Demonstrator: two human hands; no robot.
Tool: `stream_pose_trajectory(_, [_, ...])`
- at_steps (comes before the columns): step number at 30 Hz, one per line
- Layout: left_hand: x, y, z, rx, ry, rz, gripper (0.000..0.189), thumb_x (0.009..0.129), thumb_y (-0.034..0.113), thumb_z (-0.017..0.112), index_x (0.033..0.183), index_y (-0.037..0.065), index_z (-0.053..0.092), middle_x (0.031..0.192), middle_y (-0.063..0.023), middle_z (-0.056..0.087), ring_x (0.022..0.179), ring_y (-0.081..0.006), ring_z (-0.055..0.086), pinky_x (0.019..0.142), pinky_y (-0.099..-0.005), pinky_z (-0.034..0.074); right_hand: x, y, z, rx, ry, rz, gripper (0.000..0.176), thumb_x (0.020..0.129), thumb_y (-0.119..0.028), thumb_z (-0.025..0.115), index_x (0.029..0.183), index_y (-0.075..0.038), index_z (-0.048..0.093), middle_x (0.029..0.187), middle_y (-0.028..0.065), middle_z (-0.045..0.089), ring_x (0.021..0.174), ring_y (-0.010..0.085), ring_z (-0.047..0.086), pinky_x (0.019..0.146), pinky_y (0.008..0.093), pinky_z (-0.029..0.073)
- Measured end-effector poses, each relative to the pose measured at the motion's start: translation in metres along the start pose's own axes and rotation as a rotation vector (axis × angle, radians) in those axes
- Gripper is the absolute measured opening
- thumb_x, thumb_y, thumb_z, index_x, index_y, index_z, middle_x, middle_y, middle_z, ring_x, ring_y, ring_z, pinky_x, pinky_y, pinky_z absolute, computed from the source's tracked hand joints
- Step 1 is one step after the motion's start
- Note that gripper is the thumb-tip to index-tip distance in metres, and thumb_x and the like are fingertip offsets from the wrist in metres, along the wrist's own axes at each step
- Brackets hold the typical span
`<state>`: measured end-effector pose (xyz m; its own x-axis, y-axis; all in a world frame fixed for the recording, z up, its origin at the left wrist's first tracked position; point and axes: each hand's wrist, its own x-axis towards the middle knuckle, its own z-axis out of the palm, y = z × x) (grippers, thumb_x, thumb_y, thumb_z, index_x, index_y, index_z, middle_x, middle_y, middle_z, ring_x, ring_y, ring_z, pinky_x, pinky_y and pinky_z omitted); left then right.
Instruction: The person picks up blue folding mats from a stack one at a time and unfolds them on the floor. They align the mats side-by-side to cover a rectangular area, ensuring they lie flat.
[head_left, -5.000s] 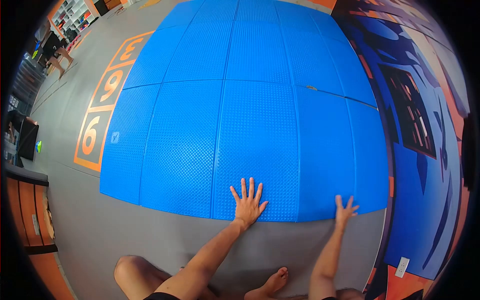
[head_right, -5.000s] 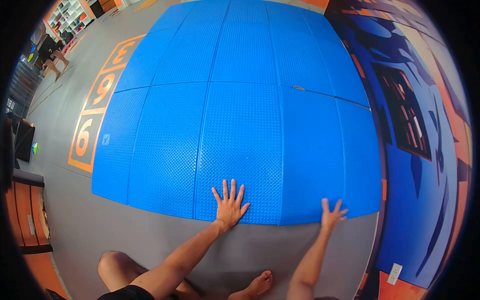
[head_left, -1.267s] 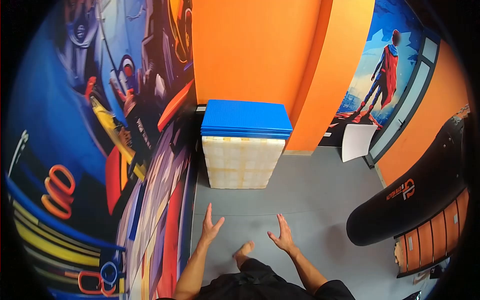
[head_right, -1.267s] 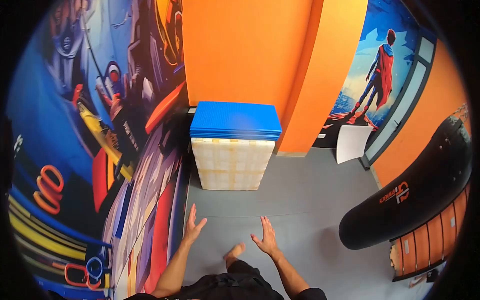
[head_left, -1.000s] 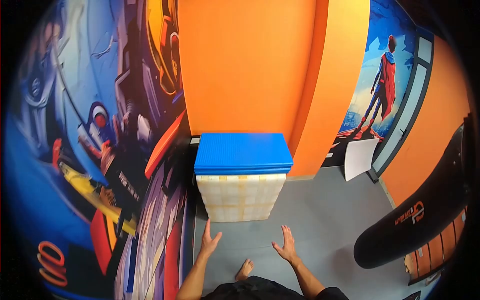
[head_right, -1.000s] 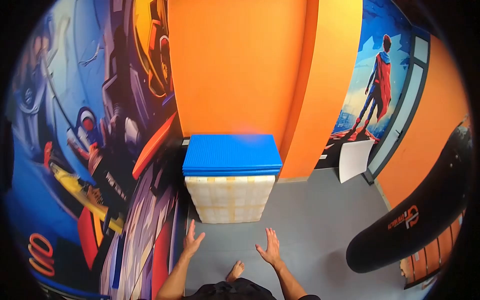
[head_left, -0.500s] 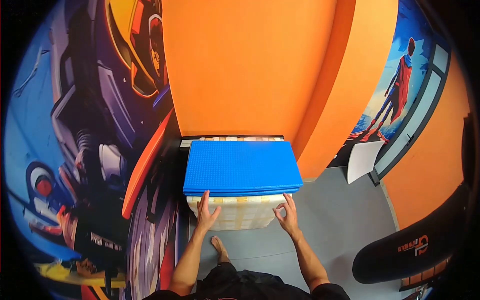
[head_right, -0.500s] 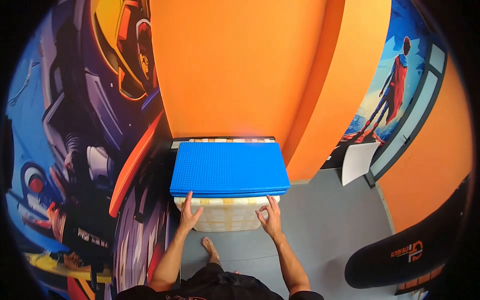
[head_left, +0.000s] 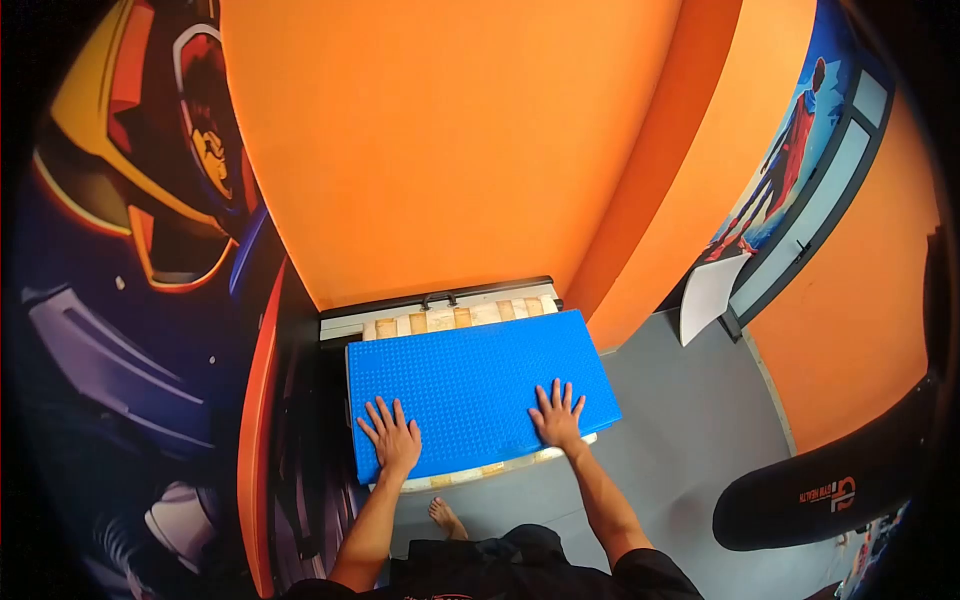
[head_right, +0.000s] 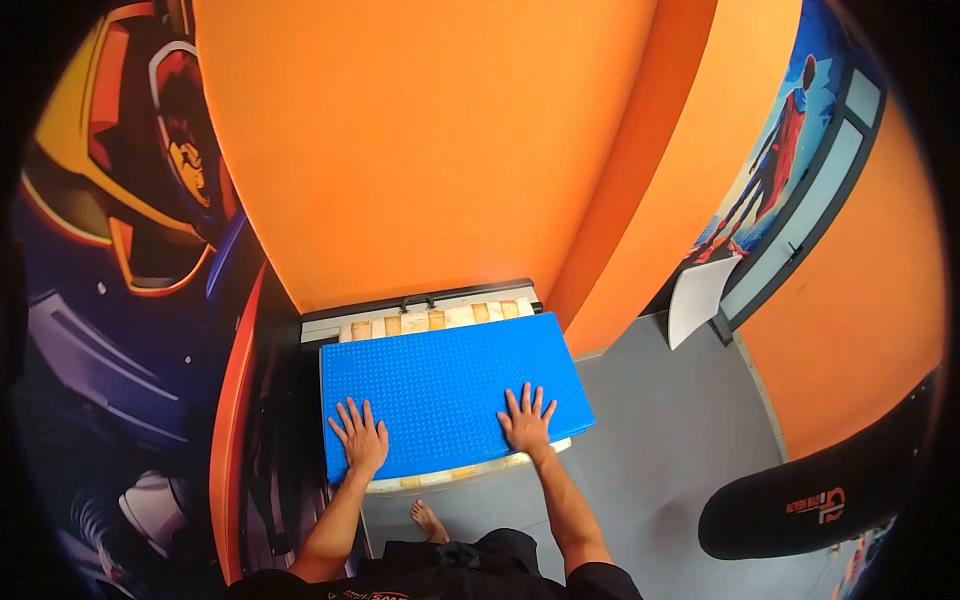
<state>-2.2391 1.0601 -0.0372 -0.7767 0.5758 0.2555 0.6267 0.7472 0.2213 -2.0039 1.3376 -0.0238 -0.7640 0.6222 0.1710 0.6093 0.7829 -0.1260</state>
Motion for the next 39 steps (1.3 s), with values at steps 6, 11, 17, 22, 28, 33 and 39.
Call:
stream_pose_trajectory(6, [0.004,0.011,-0.018,-0.007,-0.012,-0.041,0.065,0.089,0.034,0.056,0.144,0.001,0.048,0.159,-0.0291,0.027,0.15,-0.0488,0.012,0.117,-0.069,0.0,0.005,-0.001,0.008,-0.09,-0.021,-0.014,0.062,0.101,-0.056,0.037,0.154,-0.023,0.038,0.163,0.0226,0.021,0.149,0.0481,0.014,0.112,0.0748,0.007])
stream_pose_trajectory(11, [0.007,-0.002,-0.017,-0.122,0.01,-0.045,0.064,0.085,0.034,0.065,0.14,0.003,0.052,0.156,-0.0263,0.034,0.149,-0.044,0.021,0.119,-0.0616,0.014,0.023,0.026,-0.037,0.166,-0.114,-0.055,0.055,0.097,-0.055,0.051,0.143,-0.026,0.052,0.152,0.0163,0.041,0.139,0.0399,0.036,0.106,0.0637,0.028])
stream_pose_trajectory(17, [0.004,-0.03,-0.019,-0.058,0.01,-0.406,0.099,0.073,0.051,0.08,0.15,0.005,0.039,0.153,-0.0182,0.041,0.14,-0.0397,0.035,0.109,-0.0558,0.032,0.014,0.112,-0.018,0.108,0.174,0.121,0.075,0.085,-0.064,0.064,0.144,-0.019,0.051,0.149,0.0196,0.044,0.135,0.0385,0.041,0.106,0.0603,0.03])
stream_pose_trajectory(22, [0.003,-0.028,-0.012,-0.167,-0.093,-0.607,0.124,0.062,0.059,0.086,0.156,0.004,0.026,0.156,-0.017,0.038,0.137,-0.0385,0.037,0.109,-0.0566,0.03,-0.011,0.139,-0.032,0.334,-0.068,0.349,0.108,0.074,-0.075,0.069,0.154,-0.011,0.035,0.137,0.031,0.053,0.114,0.0483,0.061,0.09,0.0544,0.052])
stream_pose_trajectory(28, [-0.013,0.005,-0.012,-0.141,-0.104,-0.457,0.12,0.061,0.053,0.089,0.155,0.005,0.03,0.152,-0.0175,0.043,0.134,-0.0375,0.039,0.109,-0.0581,0.03,-0.062,0.195,-0.049,0.494,-0.057,0.499,0.114,0.066,-0.069,0.081,0.15,-0.005,0.039,0.108,0.0245,0.071,0.1,0.041,0.069,0.089,0.0485,0.054])
stream_pose_trajectory(33, [-0.008,0.021,-0.005,-0.352,-0.062,-0.479,0.108,0.056,0.042,0.095,0.145,0.003,0.046,0.138,-0.0199,0.053,0.127,-0.0384,0.047,0.109,-0.0519,0.035,-0.105,0.223,-0.061,0.588,-0.062,0.657,0.109,0.064,-0.07,0.082,0.141,-0.002,0.047,0.116,0.0245,0.068,0.107,0.0377,0.068,0.091,0.0469,0.054])
stream_pose_trajectory(39, [0.033,0.021,-0.01,-0.47,-0.325,-0.478,0.099,0.061,0.029,0.095,0.143,0.001,0.048,0.126,-0.0185,0.057,0.122,-0.0359,0.052,0.104,-0.0466,0.044,-0.156,0.215,-0.094,0.625,-0.054,0.817,0.102,0.065,-0.066,0.083,0.138,-0.003,0.049,0.117,0.023,0.068,0.108,0.0364,0.068,0.093,0.0465,0.054])
